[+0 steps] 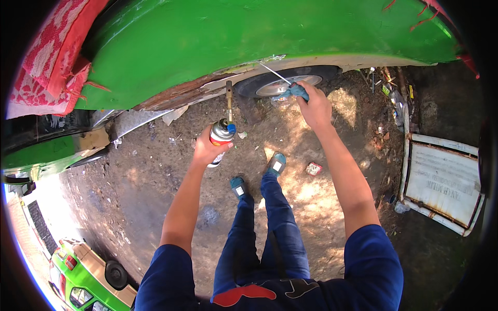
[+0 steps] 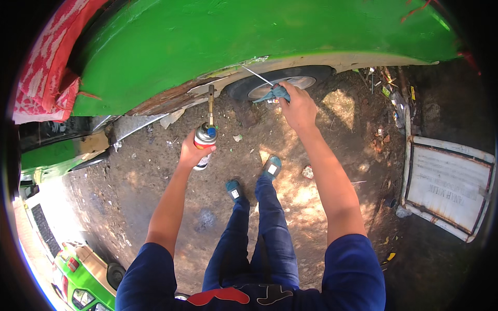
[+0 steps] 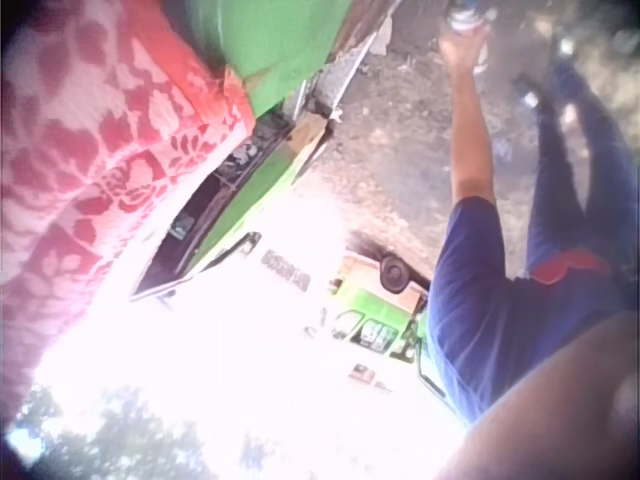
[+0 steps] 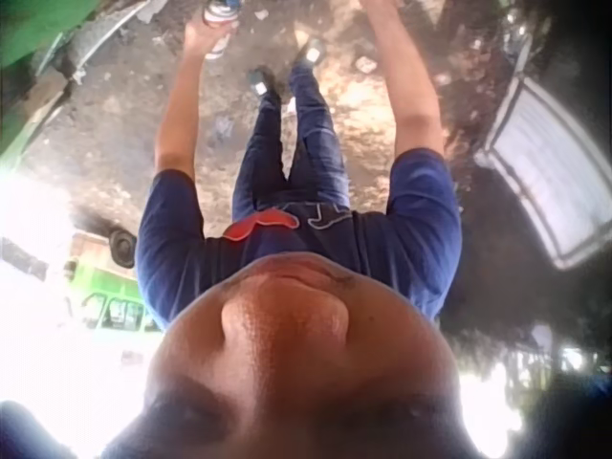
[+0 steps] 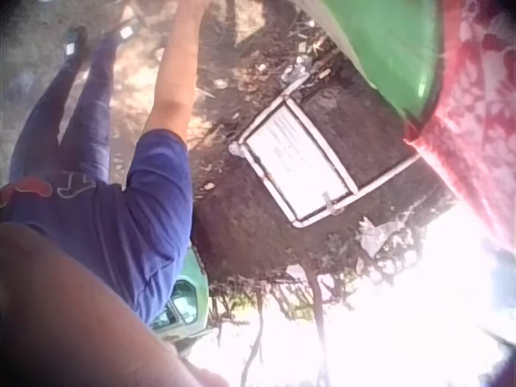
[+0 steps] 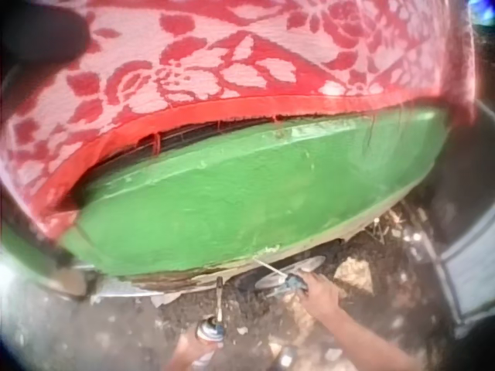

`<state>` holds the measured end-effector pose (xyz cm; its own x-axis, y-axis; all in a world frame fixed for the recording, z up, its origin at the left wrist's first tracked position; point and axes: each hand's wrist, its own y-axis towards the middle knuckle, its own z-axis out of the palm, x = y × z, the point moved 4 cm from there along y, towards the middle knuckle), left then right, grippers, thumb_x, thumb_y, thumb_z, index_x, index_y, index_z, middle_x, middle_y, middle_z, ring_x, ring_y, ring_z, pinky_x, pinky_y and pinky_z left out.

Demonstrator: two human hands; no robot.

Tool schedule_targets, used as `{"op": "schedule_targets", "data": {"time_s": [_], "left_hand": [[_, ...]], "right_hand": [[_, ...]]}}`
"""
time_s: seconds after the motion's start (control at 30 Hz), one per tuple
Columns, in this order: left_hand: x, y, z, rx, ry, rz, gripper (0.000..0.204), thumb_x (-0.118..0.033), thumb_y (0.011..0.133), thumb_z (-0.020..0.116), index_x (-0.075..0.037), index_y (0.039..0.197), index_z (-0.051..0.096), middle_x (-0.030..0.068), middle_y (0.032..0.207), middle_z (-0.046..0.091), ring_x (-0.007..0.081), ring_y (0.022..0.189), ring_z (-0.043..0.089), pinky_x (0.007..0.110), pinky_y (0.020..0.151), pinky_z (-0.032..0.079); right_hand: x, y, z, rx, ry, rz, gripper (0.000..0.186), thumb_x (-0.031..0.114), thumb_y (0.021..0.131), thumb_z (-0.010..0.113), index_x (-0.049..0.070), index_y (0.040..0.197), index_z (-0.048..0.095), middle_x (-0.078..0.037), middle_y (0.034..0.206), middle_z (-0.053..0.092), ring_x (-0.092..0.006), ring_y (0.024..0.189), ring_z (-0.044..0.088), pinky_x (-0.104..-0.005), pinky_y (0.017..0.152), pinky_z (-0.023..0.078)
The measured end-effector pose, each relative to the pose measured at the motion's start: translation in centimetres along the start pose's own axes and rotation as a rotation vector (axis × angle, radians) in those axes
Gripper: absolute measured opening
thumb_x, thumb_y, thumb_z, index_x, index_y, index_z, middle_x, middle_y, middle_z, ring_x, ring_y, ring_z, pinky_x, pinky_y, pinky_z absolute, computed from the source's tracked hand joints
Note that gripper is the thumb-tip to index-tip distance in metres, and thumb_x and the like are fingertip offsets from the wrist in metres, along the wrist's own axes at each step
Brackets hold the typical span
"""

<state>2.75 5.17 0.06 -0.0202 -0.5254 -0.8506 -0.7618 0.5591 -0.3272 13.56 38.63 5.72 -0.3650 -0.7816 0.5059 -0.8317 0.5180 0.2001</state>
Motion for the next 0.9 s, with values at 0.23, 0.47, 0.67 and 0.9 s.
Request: {"op": "schedule_targets", "data": {"time_s": [0.23, 0.47, 0.67, 0.9], "left_hand": [[-0.7, 1.6, 0.7, -0.133, 0.133, 0.031, 0.067, -0.029, 0.063, 0.092, -0.001, 0.115, 0.061, 0.0154, 0.105, 0.071, 0.0267, 0.097, 0.069, 0.039, 0.088, 0.054], [-0.5, 2.5, 1.0, -0.167, 0.196, 0.075, 0.067, -0.032, 0.063, 0.092, 0.000, 0.114, 0.062, 0.0170, 0.105, 0.068, 0.0303, 0.097, 0.067, 0.041, 0.088, 0.053], [-0.6, 2.8, 1.0, -0.190, 0.211, 0.097, 0.067, -0.033, 0.064, 0.092, 0.000, 0.114, 0.061, 0.0173, 0.104, 0.067, 0.0320, 0.097, 0.066, 0.042, 0.089, 0.052], [-0.7, 2.8, 0.9, -0.174, 0.187, 0.089, 0.065, -0.032, 0.065, 0.091, 0.000, 0.113, 0.061, 0.0177, 0.104, 0.067, 0.0324, 0.096, 0.066, 0.042, 0.088, 0.052]], "right_hand": [[-0.8, -3.0, 0.9, 0.051, 0.153, 0.258, 0.040, 0.020, 0.083, 0.073, 0.018, 0.122, 0.065, -0.009, 0.107, 0.070, -0.0295, 0.091, 0.067, -0.0401, 0.079, 0.053], [-1.4, -4.7, 1.0, -0.007, 0.262, 0.305, 0.039, 0.021, 0.084, 0.074, 0.014, 0.121, 0.067, -0.013, 0.105, 0.071, -0.0290, 0.088, 0.069, -0.0378, 0.077, 0.053], [-0.8, -5.0, 0.5, -0.007, 0.319, 0.345, 0.038, 0.021, 0.084, 0.074, 0.013, 0.121, 0.067, -0.014, 0.107, 0.071, -0.0301, 0.092, 0.069, -0.0374, 0.078, 0.053], [-0.5, -6.0, 0.7, 0.030, 0.347, 0.417, 0.038, 0.020, 0.085, 0.074, 0.012, 0.121, 0.067, -0.014, 0.105, 0.072, -0.0295, 0.092, 0.070, -0.0366, 0.078, 0.053]]}}
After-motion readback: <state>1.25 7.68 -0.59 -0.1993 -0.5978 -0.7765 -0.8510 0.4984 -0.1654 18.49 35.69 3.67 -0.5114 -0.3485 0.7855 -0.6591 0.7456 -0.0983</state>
